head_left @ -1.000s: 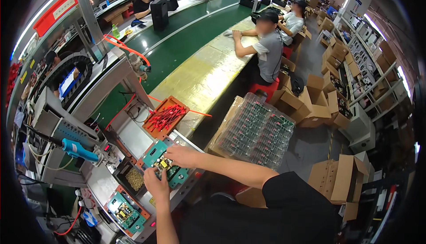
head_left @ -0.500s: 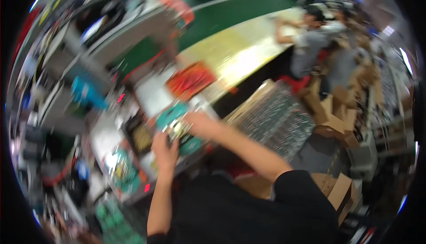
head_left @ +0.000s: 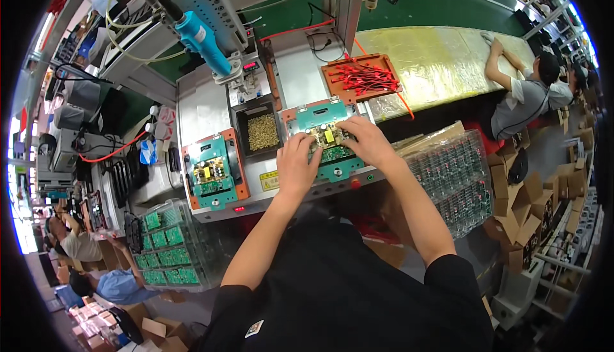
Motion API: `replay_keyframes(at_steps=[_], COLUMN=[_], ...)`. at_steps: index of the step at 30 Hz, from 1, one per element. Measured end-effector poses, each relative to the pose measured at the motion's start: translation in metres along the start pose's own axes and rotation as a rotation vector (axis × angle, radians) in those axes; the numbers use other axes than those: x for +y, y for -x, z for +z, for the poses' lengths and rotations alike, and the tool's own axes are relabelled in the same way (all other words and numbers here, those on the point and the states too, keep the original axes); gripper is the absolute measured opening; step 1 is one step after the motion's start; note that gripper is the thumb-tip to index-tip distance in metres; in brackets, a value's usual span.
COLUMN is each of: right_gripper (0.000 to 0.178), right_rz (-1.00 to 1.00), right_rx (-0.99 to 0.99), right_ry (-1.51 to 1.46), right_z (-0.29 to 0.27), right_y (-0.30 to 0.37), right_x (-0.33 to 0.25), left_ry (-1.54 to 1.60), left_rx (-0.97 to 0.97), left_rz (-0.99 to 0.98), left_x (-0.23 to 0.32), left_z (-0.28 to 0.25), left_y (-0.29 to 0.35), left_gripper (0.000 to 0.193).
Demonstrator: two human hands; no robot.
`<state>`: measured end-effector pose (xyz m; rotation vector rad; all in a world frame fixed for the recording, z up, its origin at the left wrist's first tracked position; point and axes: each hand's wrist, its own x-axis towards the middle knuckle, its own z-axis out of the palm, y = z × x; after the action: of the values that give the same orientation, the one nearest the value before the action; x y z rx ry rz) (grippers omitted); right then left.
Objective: Assembling and testing circuit boards in an electronics factory setting.
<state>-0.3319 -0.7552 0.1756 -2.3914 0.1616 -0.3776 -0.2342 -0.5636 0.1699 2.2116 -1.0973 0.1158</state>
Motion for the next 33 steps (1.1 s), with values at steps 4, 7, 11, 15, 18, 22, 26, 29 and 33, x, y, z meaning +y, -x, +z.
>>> replay_keyframes(at_steps=[4,7,11,15,18,22,26,29,33], right_gripper=[0.037,0.036,0.039,0.040,0.037,0.014,0.027,0.036,0.047], right_rz=[0.033,0.008,-0.008,0.044,0.038,0.172,0.320,0.293,0.540], right_rx=[-0.077,-0.041,-0.019,-0.010,0.052,0.304,-0.117,-0.138,-0.199], right_ry=[0.071,0.060,0.077,0.043,0.060,-0.104,-0.243,-0.053,-0.074], right_z=[-0.006,-0.008,-0.009,-0.013,-0.012,-0.003,0.041,0.100,0.098], right_y=[-0.003,-0.002,0.004,0.007,0.009,0.033,0.082,0.106,0.101], right_x=[-0.002,0.002,0.001,-0.004,-0.010,-0.050,-0.075,-0.022,0.003], left_ry=[0.002,0.014,0.012,0.024,0.020,0.115,0.385,0.358,0.380], left_rx=[-0.005,0.039,0.044,0.055,0.043,-0.024,0.035,0.050,0.121], left_rz=[-0.002,0.020,0.026,0.037,0.033,0.008,-0.176,-0.275,-0.491], left_x=[0.003,0.004,0.008,0.010,0.011,0.005,-0.002,-0.011,-0.016], left_z=[0.002,0.008,0.013,0.017,0.018,-0.002,-0.043,-0.057,-0.062], left_y=[-0.002,-0.002,-0.001,-0.001,-0.001,-0.003,0.015,0.048,0.084], left_gripper=[0.030,0.027,0.027,0.026,0.026,0.029,0.025,0.019,0.011])
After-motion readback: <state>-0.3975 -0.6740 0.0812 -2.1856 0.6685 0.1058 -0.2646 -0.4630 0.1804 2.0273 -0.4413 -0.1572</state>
